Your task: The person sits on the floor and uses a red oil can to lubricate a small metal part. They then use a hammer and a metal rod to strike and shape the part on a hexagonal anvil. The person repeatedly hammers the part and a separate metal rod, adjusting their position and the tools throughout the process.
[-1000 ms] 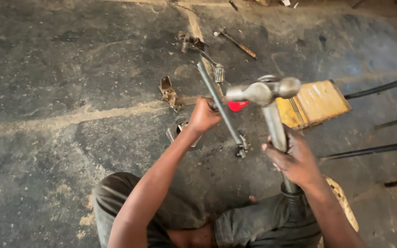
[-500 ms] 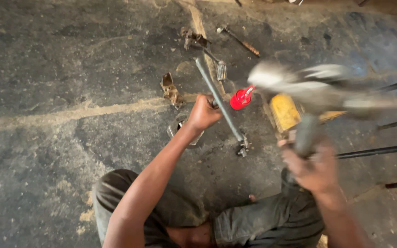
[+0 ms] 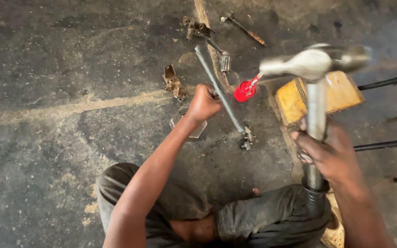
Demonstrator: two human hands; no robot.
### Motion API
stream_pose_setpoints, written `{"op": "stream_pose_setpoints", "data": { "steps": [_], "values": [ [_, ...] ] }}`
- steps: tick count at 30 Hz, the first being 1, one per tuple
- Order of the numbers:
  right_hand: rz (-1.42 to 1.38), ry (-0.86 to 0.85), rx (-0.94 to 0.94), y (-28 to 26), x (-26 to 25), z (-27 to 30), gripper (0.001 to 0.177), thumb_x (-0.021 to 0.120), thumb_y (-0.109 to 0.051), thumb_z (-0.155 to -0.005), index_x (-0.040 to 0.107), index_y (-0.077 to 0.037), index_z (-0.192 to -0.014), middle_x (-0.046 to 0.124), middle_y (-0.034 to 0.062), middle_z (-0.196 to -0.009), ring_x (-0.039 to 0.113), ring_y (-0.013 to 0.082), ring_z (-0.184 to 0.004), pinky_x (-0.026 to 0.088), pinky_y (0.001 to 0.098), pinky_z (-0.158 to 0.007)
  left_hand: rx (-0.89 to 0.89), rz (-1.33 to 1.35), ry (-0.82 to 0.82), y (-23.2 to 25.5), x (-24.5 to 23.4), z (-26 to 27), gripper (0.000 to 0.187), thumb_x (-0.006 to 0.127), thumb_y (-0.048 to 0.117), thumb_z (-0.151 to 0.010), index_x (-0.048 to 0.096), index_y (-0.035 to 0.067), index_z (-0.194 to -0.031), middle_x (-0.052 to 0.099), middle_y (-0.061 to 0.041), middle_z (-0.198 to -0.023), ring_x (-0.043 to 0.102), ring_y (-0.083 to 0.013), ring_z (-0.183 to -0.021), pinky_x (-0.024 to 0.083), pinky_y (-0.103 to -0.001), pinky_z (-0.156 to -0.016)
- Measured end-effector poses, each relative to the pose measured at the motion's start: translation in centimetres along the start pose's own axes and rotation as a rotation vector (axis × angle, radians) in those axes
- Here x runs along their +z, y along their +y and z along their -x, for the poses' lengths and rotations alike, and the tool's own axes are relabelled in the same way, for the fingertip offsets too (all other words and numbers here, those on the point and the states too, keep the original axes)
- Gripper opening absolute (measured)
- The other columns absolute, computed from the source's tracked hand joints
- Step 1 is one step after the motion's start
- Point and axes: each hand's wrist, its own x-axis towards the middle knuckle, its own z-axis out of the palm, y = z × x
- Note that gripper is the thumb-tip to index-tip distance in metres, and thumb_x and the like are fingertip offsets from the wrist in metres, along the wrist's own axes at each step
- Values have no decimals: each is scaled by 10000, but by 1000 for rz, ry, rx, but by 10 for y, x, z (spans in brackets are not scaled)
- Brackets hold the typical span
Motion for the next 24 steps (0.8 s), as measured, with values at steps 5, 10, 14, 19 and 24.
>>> {"op": "stream_pose_setpoints", "data": {
  "steps": [5,10,14,19,24],
  "values": [
    [12,128,30,8,-7,20,189,614,84,-856,533,-14,-996,493,37,-636,452,94,-470,339,281,-383,-17,40,-24,8,-6,-2,154,775,42,-788,665,-43,-721,570,56,-628,472,9,-690,454,-293,-519],
    [-63,61,16,12,-10,19,192,635,65,-872,536,-26,-1009,523,24,-667,455,76,-484,355,266,-398,-25,-55,1,1,9,-4,208,774,51,-813,636,-51,-696,463,27,-555,436,1,-670,434,-299,-489],
    [-90,4,43,16,3,14,202,654,37,-874,558,-45,-1033,534,11,-678,468,64,-490,370,258,-402,-45,-40,44,-4,12,-7,204,764,52,-821,636,-51,-700,479,29,-582,430,-2,-658,420,-301,-489],
    [-87,-33,-12,21,13,17,198,676,36,-879,565,-37,-1026,545,19,-663,482,64,-485,377,258,-404,20,-29,47,-5,11,-3,135,750,42,-812,680,-47,-739,580,11,-578,469,1,-646,451,-291,-505],
    [-40,20,21,24,9,20,189,678,40,-860,567,-31,-997,549,26,-669,478,72,-484,364,267,-391,-21,-86,42,5,10,-1,102,776,34,-820,728,-48,-784,663,-38,-596,498,-7,-648,471,-297,-519]
  ]
}}
